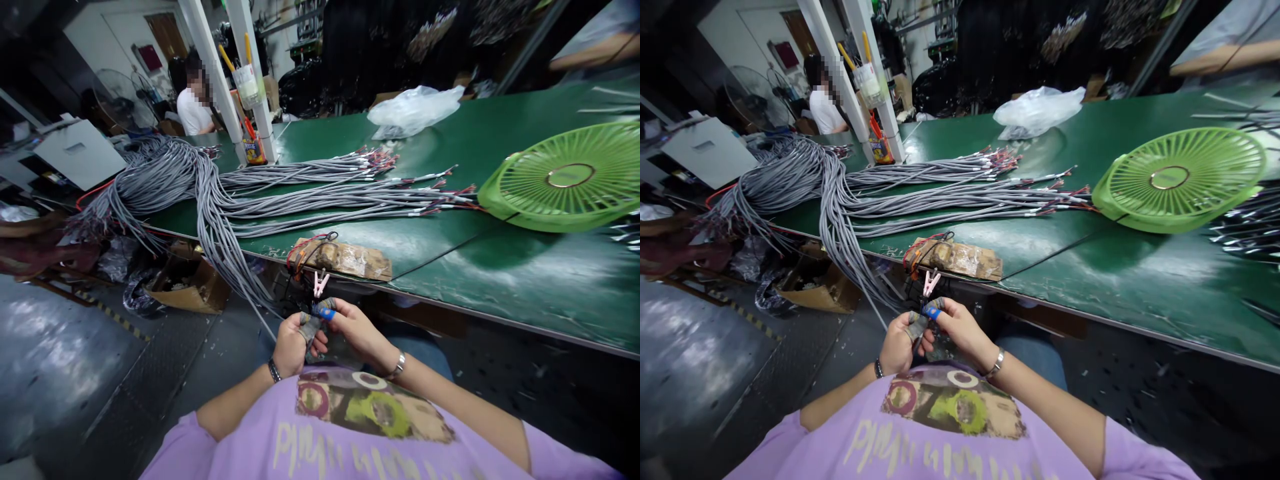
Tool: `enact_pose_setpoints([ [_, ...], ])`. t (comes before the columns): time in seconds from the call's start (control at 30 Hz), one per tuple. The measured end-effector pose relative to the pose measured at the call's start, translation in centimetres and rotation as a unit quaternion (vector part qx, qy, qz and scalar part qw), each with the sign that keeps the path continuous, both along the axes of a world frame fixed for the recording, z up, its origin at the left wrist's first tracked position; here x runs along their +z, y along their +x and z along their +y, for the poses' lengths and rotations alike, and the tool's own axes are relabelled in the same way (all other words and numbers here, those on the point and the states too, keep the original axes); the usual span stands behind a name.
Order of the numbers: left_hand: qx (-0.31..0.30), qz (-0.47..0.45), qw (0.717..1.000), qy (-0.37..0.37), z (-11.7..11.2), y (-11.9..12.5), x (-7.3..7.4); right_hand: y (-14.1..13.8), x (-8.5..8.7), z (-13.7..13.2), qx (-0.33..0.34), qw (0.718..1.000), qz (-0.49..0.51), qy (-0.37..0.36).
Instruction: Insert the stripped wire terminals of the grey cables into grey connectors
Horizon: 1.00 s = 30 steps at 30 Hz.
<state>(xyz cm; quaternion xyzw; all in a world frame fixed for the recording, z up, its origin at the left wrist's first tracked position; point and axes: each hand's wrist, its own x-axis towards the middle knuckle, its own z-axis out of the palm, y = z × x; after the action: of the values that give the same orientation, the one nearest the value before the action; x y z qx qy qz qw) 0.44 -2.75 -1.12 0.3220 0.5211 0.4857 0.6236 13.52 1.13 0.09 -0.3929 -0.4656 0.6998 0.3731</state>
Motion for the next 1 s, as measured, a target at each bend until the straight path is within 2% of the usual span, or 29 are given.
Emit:
enact_pose_setpoints([
  [0.17,-0.011,0.022,1.000,0.001,-0.1,0.1,0.0,-0.3,0.3,0.0,0.026,0.999,0.002,0.022],
  [0.33,0.016,0.019,1.000,0.010,-0.1,-0.1,-0.1,0.2,-0.5,0.4,-0.053,0.998,-0.029,0.018],
  [0.53,0.022,0.015,0.999,0.021,0.0,-0.2,-0.2,0.6,-0.2,0.4,-0.007,1.000,-0.014,0.003],
  [0.77,0.038,0.010,0.999,0.027,0.0,-0.1,-0.2,0.3,-0.7,0.2,-0.023,0.999,-0.016,0.020],
  [0.9,0.045,0.009,0.999,0.027,0.1,-0.4,0.3,0.7,-1.2,0.4,-0.014,1.000,0.010,-0.003],
  [1.0,0.026,-0.018,0.999,0.006,0.3,-0.7,1.1,1.2,-1.5,1.3,-0.041,0.996,0.064,-0.051],
])
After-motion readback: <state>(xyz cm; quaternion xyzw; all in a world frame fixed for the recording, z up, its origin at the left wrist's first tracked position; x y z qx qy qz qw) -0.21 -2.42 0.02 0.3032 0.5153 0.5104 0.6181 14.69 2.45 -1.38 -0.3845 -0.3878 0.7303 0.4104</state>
